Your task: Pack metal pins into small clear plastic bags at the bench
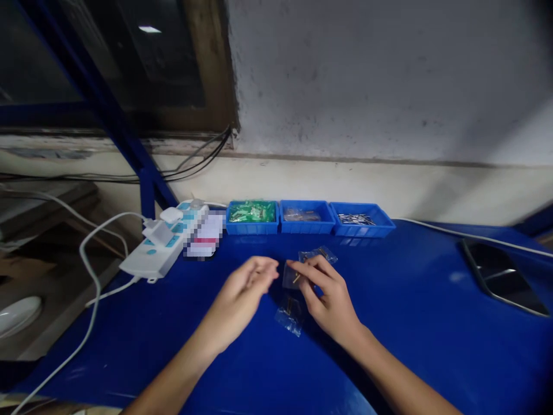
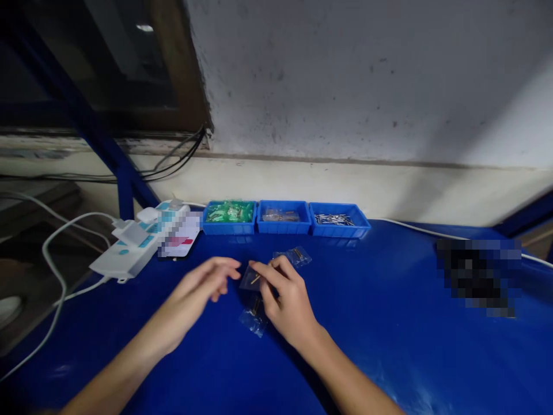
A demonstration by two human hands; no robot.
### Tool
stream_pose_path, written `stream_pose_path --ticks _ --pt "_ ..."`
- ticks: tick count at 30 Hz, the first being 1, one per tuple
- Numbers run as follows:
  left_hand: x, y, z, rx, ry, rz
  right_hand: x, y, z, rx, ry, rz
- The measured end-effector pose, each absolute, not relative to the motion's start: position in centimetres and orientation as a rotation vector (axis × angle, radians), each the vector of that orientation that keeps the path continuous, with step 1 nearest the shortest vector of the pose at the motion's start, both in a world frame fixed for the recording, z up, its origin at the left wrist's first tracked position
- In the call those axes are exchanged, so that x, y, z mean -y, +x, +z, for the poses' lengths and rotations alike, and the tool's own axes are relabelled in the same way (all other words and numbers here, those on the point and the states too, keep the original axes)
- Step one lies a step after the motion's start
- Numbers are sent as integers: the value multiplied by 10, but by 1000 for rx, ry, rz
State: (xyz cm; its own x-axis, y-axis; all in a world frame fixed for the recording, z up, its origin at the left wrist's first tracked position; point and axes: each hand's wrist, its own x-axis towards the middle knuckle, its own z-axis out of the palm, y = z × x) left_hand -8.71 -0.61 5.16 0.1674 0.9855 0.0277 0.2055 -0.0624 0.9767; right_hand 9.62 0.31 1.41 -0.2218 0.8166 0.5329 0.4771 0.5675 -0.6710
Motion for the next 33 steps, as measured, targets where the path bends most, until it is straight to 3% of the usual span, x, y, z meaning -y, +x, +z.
stream_pose_path --ticks 4,10,12,17,19,22,26,33 --pt "-13 -64 52 -1082 1289 898 -6 100 13 1913 -1034 371" --pt "-27 -56 38 -1083 1253 1055 -10 100 13 1792 -1097 480" --pt "-27 -59 32 -1177 1373 1190 -12 99 13 1608 -1163 706" --pt "-23 -66 27 -1181 1806 1369 -15 97 23 949 -1099 1708" --pt "-22 -68 26 -1154 1997 1342 -13 96 27 859 -992 1844" --pt "-20 -67 21 -1198 2106 1279 -11 95 27 1046 -1030 1598" --pt "-22 -66 16 -1241 1956 1248 -11 95 22 1426 -1200 929" --pt "-26 -61 14 -952 1032 987 -4 93 20 1735 -1054 282"
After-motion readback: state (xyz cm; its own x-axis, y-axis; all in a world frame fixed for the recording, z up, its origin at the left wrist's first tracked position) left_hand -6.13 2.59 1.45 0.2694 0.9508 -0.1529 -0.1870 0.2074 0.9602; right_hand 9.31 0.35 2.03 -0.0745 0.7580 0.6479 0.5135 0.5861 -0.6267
